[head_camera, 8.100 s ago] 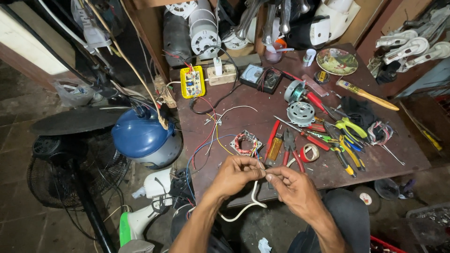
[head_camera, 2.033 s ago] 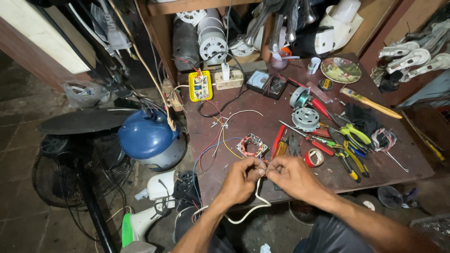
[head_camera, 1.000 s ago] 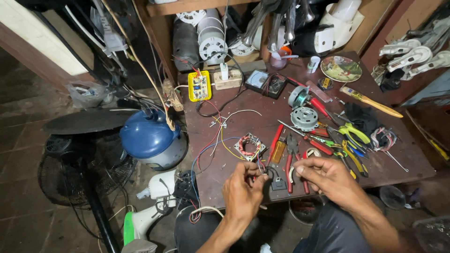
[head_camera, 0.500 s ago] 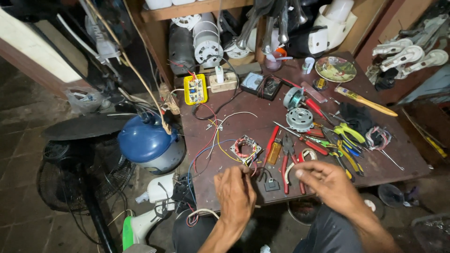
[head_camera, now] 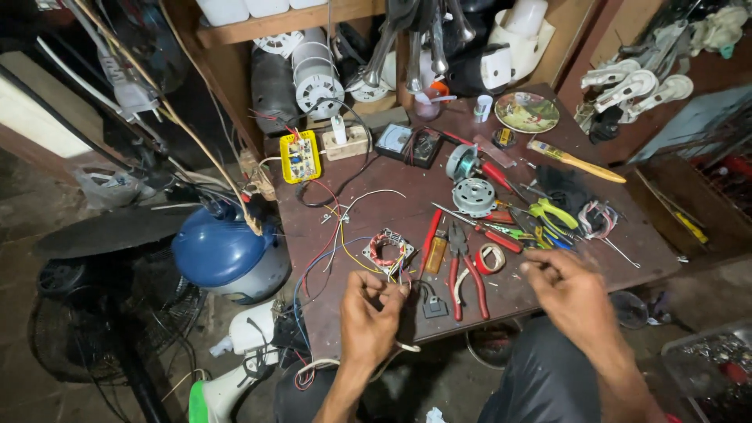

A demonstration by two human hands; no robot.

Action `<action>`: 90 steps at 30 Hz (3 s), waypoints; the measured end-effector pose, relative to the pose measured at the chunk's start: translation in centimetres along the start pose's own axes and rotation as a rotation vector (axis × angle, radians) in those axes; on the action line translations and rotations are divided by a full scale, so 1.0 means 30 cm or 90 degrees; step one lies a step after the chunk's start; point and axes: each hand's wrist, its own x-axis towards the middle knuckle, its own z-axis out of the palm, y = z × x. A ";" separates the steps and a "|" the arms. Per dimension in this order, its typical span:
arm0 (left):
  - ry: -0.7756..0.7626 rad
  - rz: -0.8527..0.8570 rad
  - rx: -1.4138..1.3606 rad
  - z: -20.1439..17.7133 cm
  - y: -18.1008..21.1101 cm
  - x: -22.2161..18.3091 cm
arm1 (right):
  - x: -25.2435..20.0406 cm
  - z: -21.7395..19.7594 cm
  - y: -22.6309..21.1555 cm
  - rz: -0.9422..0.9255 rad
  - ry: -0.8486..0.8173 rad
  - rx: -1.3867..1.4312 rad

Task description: Connecting and insulating wires on a motor stator at an electronics repair bench.

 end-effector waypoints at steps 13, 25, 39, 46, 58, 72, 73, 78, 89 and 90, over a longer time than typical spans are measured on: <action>0.011 0.174 0.163 -0.013 0.023 -0.046 | 0.076 0.093 0.047 -0.384 -0.086 -0.247; -0.287 0.585 0.206 0.060 0.155 -0.207 | -0.142 -0.076 -0.163 -0.335 -0.268 0.104; -0.240 0.543 0.071 0.091 0.113 -0.236 | -0.221 -0.019 -0.227 -0.481 0.076 0.109; -0.268 0.432 0.139 0.084 0.060 -0.306 | -0.251 0.004 -0.118 -0.487 -0.053 0.080; -0.291 0.474 0.081 0.092 0.012 -0.280 | -0.258 0.036 -0.059 -0.485 0.012 0.123; -0.245 0.495 0.159 0.127 0.025 -0.281 | -0.277 0.064 0.023 -0.516 -0.068 0.093; -0.245 0.494 0.159 0.126 0.032 -0.283 | -0.278 0.067 0.031 -0.515 -0.069 0.093; -0.171 0.585 0.242 0.127 0.050 -0.281 | -0.306 0.053 0.013 -0.388 -0.198 0.277; -0.421 0.524 0.315 0.116 0.056 -0.285 | -0.305 0.022 0.131 -0.259 -0.362 0.367; -0.418 0.543 0.312 0.115 0.053 -0.286 | -0.303 0.022 0.146 -0.257 -0.406 0.407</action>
